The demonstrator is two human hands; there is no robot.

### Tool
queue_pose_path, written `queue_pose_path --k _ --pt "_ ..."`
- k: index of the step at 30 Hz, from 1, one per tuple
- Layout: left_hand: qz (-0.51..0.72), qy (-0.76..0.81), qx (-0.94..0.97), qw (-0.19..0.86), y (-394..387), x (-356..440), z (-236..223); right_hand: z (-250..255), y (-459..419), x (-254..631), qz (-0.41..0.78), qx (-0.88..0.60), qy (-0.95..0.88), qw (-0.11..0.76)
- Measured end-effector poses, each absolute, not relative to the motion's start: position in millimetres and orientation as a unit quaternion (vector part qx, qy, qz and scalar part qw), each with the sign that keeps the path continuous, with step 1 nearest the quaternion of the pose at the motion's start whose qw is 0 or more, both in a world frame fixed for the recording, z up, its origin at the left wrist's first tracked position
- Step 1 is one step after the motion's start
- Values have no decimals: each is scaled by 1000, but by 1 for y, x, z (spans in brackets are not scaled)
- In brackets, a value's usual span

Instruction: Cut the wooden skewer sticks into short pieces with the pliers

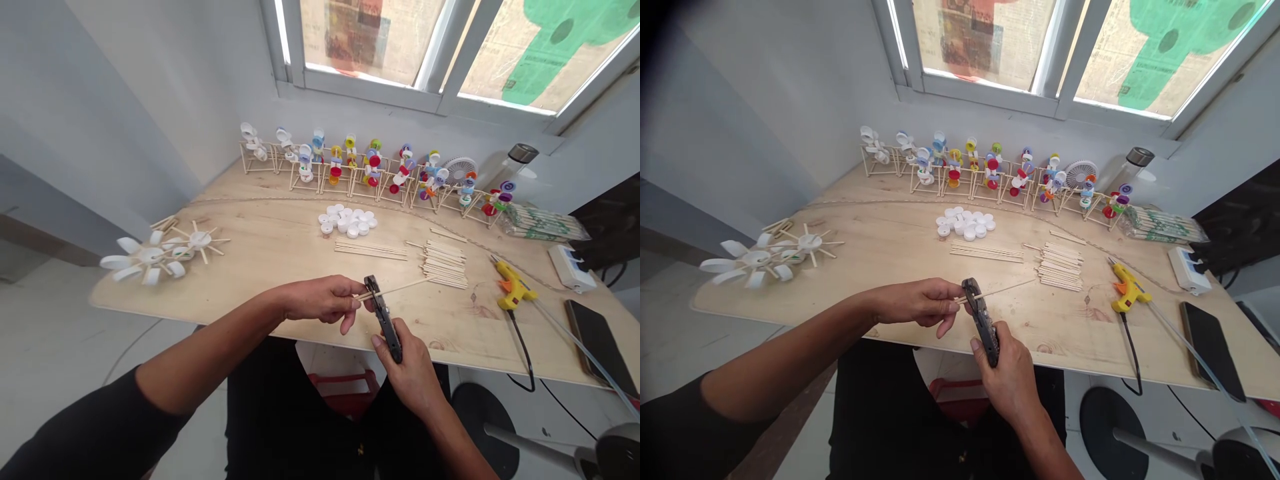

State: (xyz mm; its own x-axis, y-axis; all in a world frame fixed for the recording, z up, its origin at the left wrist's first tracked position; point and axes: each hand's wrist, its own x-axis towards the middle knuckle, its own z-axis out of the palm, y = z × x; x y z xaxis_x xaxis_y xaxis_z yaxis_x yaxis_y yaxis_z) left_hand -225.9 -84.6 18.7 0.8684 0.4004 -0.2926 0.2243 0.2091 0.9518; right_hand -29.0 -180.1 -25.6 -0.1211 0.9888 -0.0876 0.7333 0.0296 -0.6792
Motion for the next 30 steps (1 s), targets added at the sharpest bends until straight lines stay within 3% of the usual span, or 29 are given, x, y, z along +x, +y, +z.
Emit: queue_pose_path --k 30 --pt "56 243 637 730 -86 -228 23 -23 -179 -31 300 -616 -693 224"
